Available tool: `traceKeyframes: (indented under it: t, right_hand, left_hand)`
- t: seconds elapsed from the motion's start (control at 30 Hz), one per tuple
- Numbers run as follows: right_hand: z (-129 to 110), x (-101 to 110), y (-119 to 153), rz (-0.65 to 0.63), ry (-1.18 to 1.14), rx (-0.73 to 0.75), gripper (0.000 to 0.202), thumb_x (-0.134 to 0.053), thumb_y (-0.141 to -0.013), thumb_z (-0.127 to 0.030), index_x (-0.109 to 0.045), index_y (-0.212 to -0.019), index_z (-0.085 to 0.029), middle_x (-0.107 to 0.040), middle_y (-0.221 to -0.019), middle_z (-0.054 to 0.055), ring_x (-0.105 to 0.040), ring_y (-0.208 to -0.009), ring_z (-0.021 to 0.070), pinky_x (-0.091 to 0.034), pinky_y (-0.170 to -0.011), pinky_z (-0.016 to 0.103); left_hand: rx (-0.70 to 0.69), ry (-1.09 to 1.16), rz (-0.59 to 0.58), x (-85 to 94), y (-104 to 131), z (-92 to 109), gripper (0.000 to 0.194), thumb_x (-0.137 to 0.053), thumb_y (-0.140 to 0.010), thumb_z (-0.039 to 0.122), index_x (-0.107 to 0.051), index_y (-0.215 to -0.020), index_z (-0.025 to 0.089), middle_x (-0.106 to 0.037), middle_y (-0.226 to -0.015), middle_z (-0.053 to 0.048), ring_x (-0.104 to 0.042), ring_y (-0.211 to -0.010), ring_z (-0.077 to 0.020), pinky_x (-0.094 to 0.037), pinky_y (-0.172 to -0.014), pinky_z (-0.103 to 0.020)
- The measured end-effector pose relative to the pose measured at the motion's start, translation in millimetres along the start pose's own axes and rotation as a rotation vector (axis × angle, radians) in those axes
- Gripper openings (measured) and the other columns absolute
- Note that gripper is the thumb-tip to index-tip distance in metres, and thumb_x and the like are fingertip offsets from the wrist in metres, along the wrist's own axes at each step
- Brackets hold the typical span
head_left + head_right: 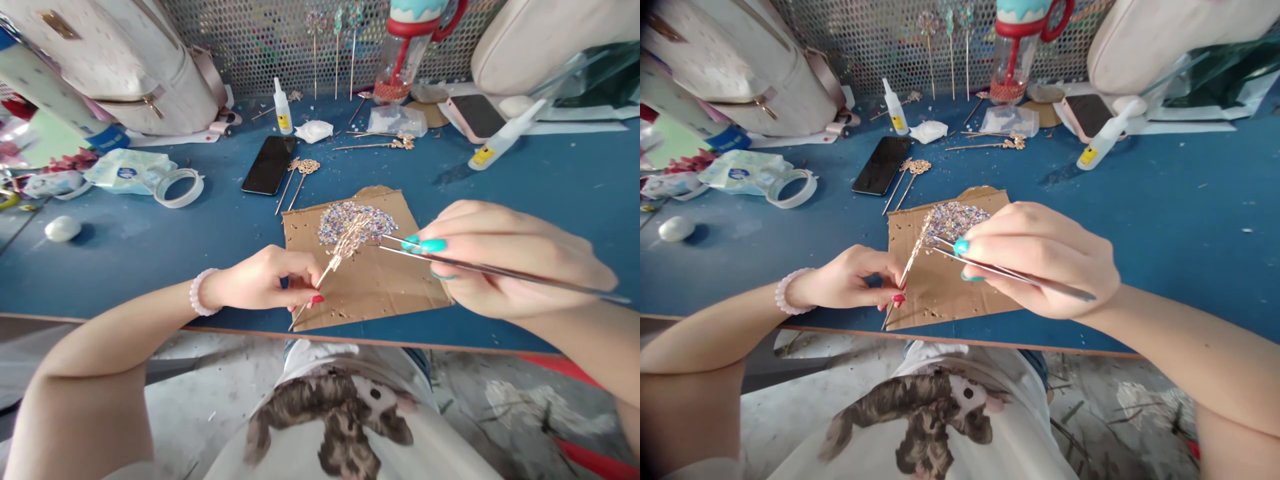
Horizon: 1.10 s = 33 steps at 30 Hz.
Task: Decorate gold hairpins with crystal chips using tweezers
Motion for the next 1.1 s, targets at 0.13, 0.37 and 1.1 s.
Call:
traceKeyframes:
  t: [0.13, 0.37, 1.1]
  right_hand:
    - [3.4, -1.7, 0.7, 0.047, 0.029, 0.052, 0.025, -0.074, -0.084, -0.009, -0.072, -0.108, -0.016, -0.075, -0.085, 0.004, -0.073, -0.077, 0.0155, -0.062, -0.066, 0.029]
    - [4.3, -1.6, -1.2, 0.042, 0.077, 0.021, 0.026, -0.071, -0.086, -0.011, -0.072, -0.109, -0.022, -0.075, -0.082, 0.001, -0.073, -0.073, 0.0173, -0.062, -0.062, 0.031]
    - [6.4, -1.7, -0.8, 0.065, 0.058, 0.069, 0.024, -0.069, -0.086, -0.007, -0.072, -0.108, -0.018, -0.075, -0.081, 0.003, -0.073, -0.074, 0.0164, -0.062, -0.062, 0.029]
  left_hand:
    - [0.025, -0.002, -0.005, 0.0, -0.4, -0.2, 0.01, -0.066, -0.094, 0.018, -0.06, -0.086, 0.016, -0.069, -0.065, 0.002, -0.067, -0.05, -0.0076, -0.052, -0.05, -0.011]
    - [0.024, -0.02, -0.012, 0.2, -0.9, 0.8, 0.011, -0.065, -0.095, 0.019, -0.06, -0.085, 0.016, -0.068, -0.066, 0.003, -0.067, -0.051, -0.0062, -0.053, -0.054, -0.01]
    - [-0.02, -0.036, -0.049, -0.2, -1.0, 2.4, 0.008, -0.061, -0.097, 0.015, -0.059, -0.089, 0.015, -0.07, -0.07, 0.001, -0.067, -0.053, -0.0045, -0.051, -0.054, -0.009]
Point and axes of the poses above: each hand's wrist, its own y-axis away from the middle knuckle, its own x-axis out of the back of the hand, z = x × y, the point moved 3 cm from there along -y, towards the middle knuckle
